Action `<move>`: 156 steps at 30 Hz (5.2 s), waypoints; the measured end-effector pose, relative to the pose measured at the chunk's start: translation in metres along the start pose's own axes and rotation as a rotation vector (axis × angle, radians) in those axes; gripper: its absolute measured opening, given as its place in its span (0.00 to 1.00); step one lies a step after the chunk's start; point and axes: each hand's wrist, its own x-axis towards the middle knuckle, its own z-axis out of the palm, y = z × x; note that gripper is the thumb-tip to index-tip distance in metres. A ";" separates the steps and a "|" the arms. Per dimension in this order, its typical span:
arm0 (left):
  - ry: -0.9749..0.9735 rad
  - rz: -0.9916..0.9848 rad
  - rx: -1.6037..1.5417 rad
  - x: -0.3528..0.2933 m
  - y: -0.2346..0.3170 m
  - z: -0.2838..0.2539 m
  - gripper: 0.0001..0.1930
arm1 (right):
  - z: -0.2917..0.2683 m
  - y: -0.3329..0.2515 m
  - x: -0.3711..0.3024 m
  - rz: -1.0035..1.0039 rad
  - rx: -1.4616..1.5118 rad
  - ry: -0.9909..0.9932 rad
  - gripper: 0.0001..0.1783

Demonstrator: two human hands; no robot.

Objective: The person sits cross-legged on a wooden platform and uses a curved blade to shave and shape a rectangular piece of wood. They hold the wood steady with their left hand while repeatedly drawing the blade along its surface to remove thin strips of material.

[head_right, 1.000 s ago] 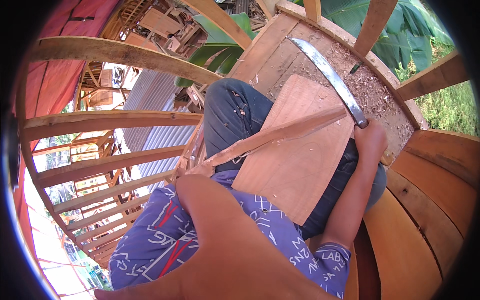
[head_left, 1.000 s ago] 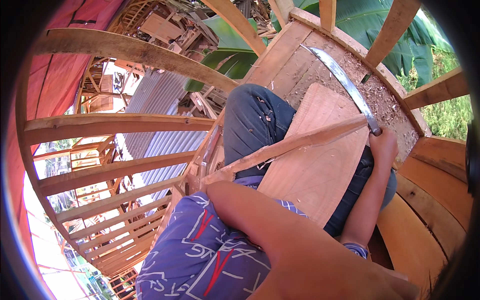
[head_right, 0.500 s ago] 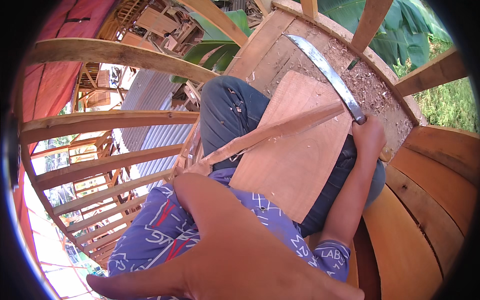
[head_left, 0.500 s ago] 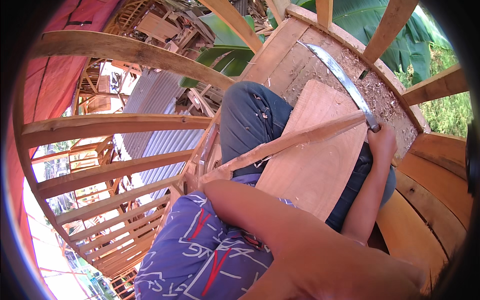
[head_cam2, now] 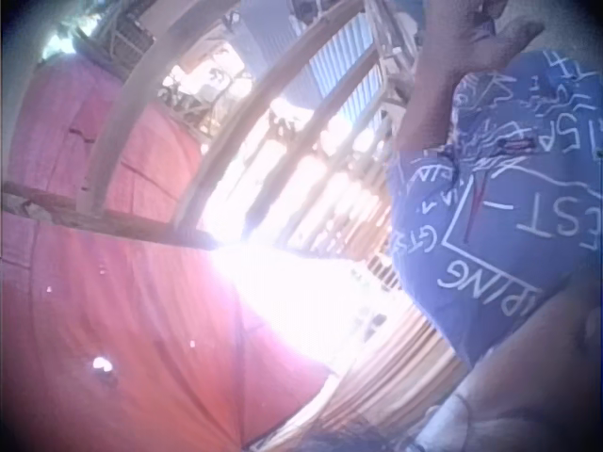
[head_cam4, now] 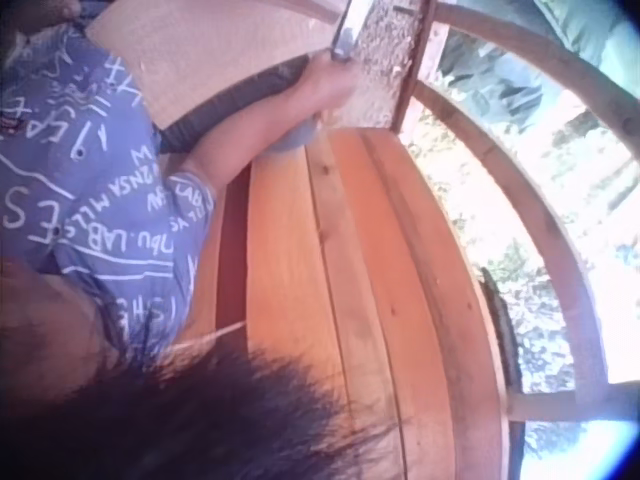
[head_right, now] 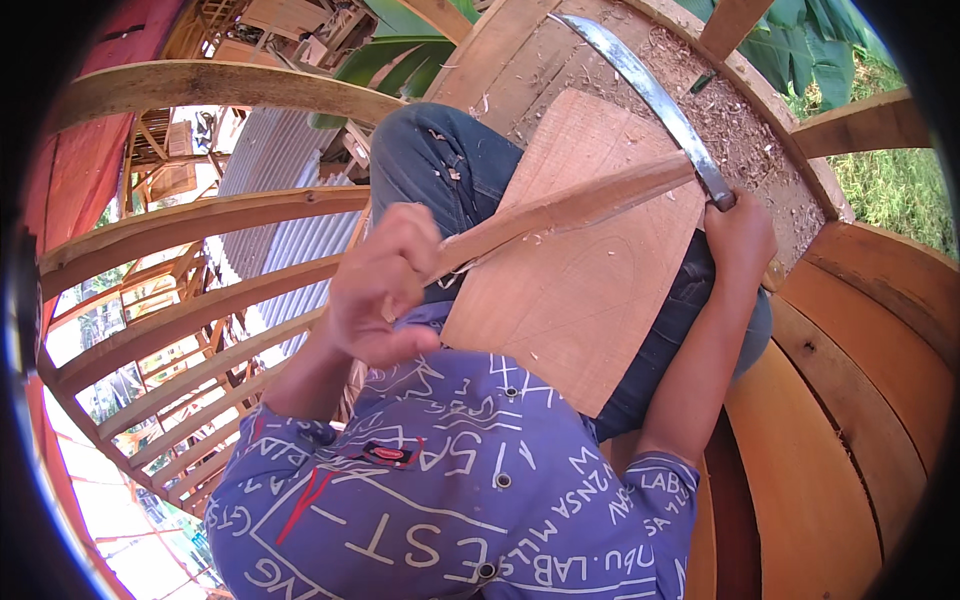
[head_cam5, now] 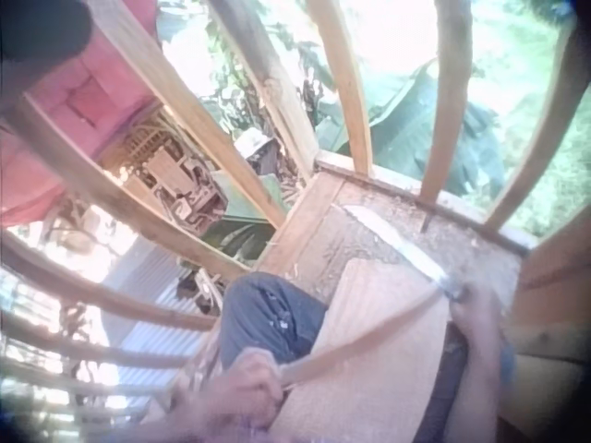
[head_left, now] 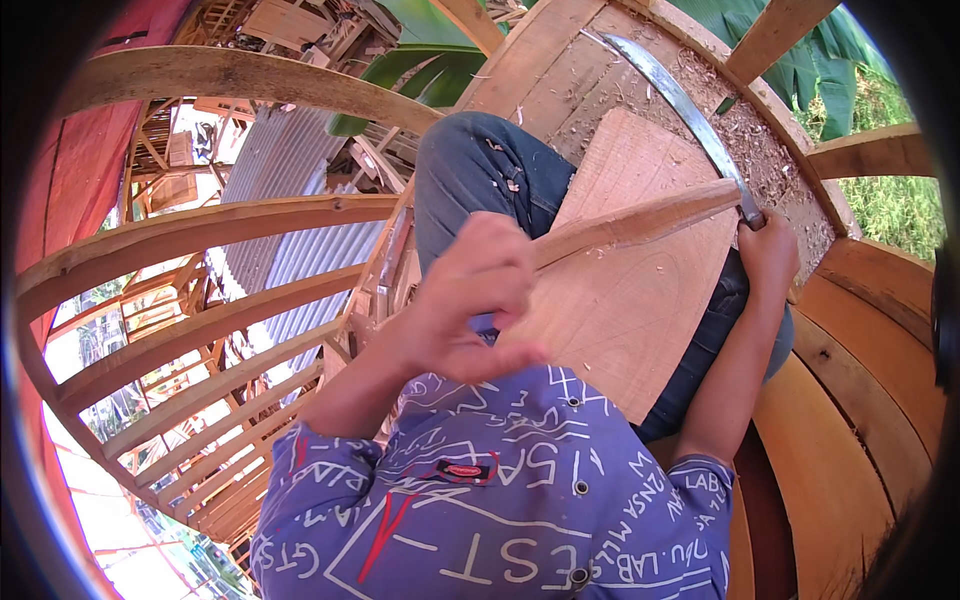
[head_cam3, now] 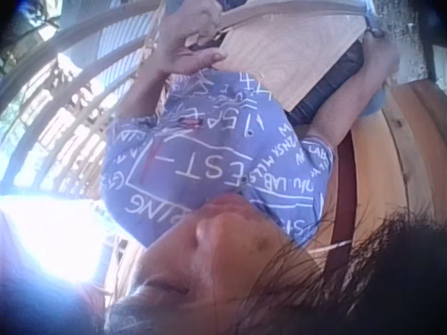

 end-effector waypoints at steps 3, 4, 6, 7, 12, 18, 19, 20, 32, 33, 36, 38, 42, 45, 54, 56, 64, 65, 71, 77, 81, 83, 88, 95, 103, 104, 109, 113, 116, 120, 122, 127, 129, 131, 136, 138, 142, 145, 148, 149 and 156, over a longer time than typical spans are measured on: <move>0.095 -0.518 0.454 -0.086 -0.010 -0.024 0.17 | -0.003 0.003 -0.001 0.021 -0.056 -0.011 0.21; 0.064 -0.638 0.502 -0.109 -0.011 -0.021 0.20 | -0.002 0.001 -0.002 0.025 -0.081 -0.013 0.22; 0.009 -0.904 0.616 -0.149 0.000 -0.013 0.28 | 0.007 -0.002 -0.002 -0.015 -0.079 0.044 0.20; -0.079 -0.987 0.543 -0.157 0.002 -0.006 0.34 | 0.007 -0.001 -0.003 -0.023 -0.077 0.081 0.19; 0.040 -0.978 0.616 -0.169 -0.031 0.019 0.32 | 0.004 -0.002 -0.003 0.028 -0.102 0.151 0.17; -0.016 -1.074 0.368 -0.169 -0.048 0.004 0.21 | -0.007 0.002 -0.012 0.062 -0.008 0.231 0.17; -0.048 -1.113 0.321 -0.170 -0.048 0.002 0.20 | -0.008 0.006 -0.012 0.069 0.001 0.242 0.16; -0.080 -1.150 0.274 -0.170 -0.047 0.001 0.19 | -0.011 0.007 -0.013 0.076 0.010 0.252 0.16; -0.193 -1.175 0.126 -0.169 -0.064 -0.001 0.20 | -0.040 -0.030 -0.053 -0.091 0.189 0.376 0.23; -0.177 -1.149 0.121 -0.173 -0.067 0.000 0.19 | -0.044 -0.035 -0.058 -0.077 0.209 0.364 0.22; -0.108 -1.121 0.085 -0.181 -0.074 0.008 0.19 | -0.055 -0.048 -0.068 -0.051 0.259 0.341 0.19; -0.089 -1.078 0.093 -0.181 -0.077 0.009 0.18 | -0.059 -0.049 -0.072 -0.049 0.267 0.350 0.19; -0.093 -1.060 0.132 -0.181 -0.078 0.010 0.19 | -0.065 -0.051 -0.073 -0.076 0.227 0.398 0.23; -0.093 -1.079 0.148 -0.181 -0.076 0.011 0.18 | -0.066 -0.046 -0.073 -0.052 0.215 0.373 0.19; -0.146 -1.082 0.197 -0.183 -0.080 0.013 0.19 | -0.060 -0.083 -0.095 -0.351 0.241 0.129 0.10; -0.158 -1.115 0.205 -0.184 -0.080 0.014 0.19 | -0.058 -0.086 -0.088 -0.406 0.205 0.148 0.11; -0.134 -1.051 0.330 -0.178 -0.075 0.018 0.18 | -0.054 -0.060 -0.073 -0.409 0.048 0.274 0.10; -0.130 -1.047 0.338 -0.177 -0.075 0.018 0.18 | -0.054 -0.059 -0.073 -0.405 0.043 0.286 0.10; -0.128 -1.059 0.335 -0.179 -0.076 0.019 0.18 | -0.056 -0.056 -0.074 -0.409 -0.008 0.323 0.11; -0.100 -1.044 0.313 -0.179 -0.077 0.019 0.19 | -0.067 -0.031 -0.061 -0.280 -0.079 0.487 0.11; -0.100 -1.035 0.281 -0.182 -0.079 0.018 0.18 | -0.089 0.008 -0.048 0.042 -0.064 0.561 0.14; -0.102 -1.059 0.262 -0.181 -0.079 0.018 0.18 | -0.096 0.017 -0.053 0.099 -0.052 0.538 0.15; -0.119 -1.072 0.262 -0.179 -0.078 0.018 0.18 | -0.077 -0.021 -0.086 -0.107 0.180 0.385 0.12; -0.096 -1.034 0.349 -0.182 -0.079 0.020 0.17 | -0.061 -0.074 -0.078 -0.425 0.111 0.246 0.09; -0.064 -0.987 0.427 -0.177 -0.077 0.024 0.17 | -0.059 -0.048 -0.071 -0.421 -0.017 0.352 0.11; -0.078 -1.005 0.423 -0.180 -0.076 0.024 0.17 | -0.060 -0.048 -0.072 -0.427 -0.024 0.362 0.12; -0.080 -1.026 0.389 -0.176 -0.076 0.021 0.16 | -0.068 -0.053 -0.072 -0.439 -0.018 0.377 0.11; -0.090 -1.029 0.404 -0.179 -0.078 0.022 0.16 | -0.065 -0.042 -0.074 -0.418 -0.078 0.417 0.10; -0.090 -1.041 0.387 -0.181 -0.079 0.022 0.17 | -0.080 -0.022 -0.068 -0.286 -0.102 0.486 0.08; -0.102 -1.052 0.356 -0.182 -0.078 0.021 0.19 | -0.098 0.016 -0.061 0.006 -0.138 0.566 0.09; -0.113 -1.072 0.342 -0.182 -0.080 0.021 0.19 | -0.104 0.023 -0.068 0.121 -0.052 0.504 0.10; -0.120 -1.061 0.322 -0.173 -0.076 0.019 0.20 | -0.076 -0.005 -0.098 -0.069 0.182 0.350 0.09; -0.108 -1.047 0.331 -0.174 -0.076 0.019 0.20 | -0.063 -0.034 -0.101 -0.239 0.200 0.332 0.09; -0.093 -1.022 0.355 -0.174 -0.077 0.020 0.19 | -0.058 -0.056 -0.098 -0.385 0.203 0.293 0.10; -0.071 -1.062 0.379 -0.181 -0.077 0.022 0.18 | -0.057 -0.053 -0.076 -0.409 0.080 0.356 0.11; -0.077 -1.054 0.418 -0.179 -0.075 0.023 0.18 | -0.066 -0.039 -0.071 -0.279 0.066 0.403 0.12; -0.120 -1.067 0.480 -0.173 -0.073 0.023 0.17 | -0.064 -0.023 -0.079 -0.297 0.064 0.401 0.12; -0.146 -1.090 0.468 -0.171 -0.073 0.021 0.16 | -0.063 -0.032 -0.090 -0.300 0.103 0.326 0.11; -0.132 -1.088 0.419 -0.171 -0.074 0.022 0.15 | -0.060 -0.050 -0.095 -0.369 0.168 0.267 0.11; -0.126 -1.087 0.407 -0.170 -0.074 0.022 0.15 | -0.059 -0.051 -0.095 -0.384 0.143 0.257 0.10; -0.065 -0.982 0.583 -0.172 -0.073 0.030 0.16 | -0.058 -0.036 -0.085 -0.329 0.050 0.322 0.11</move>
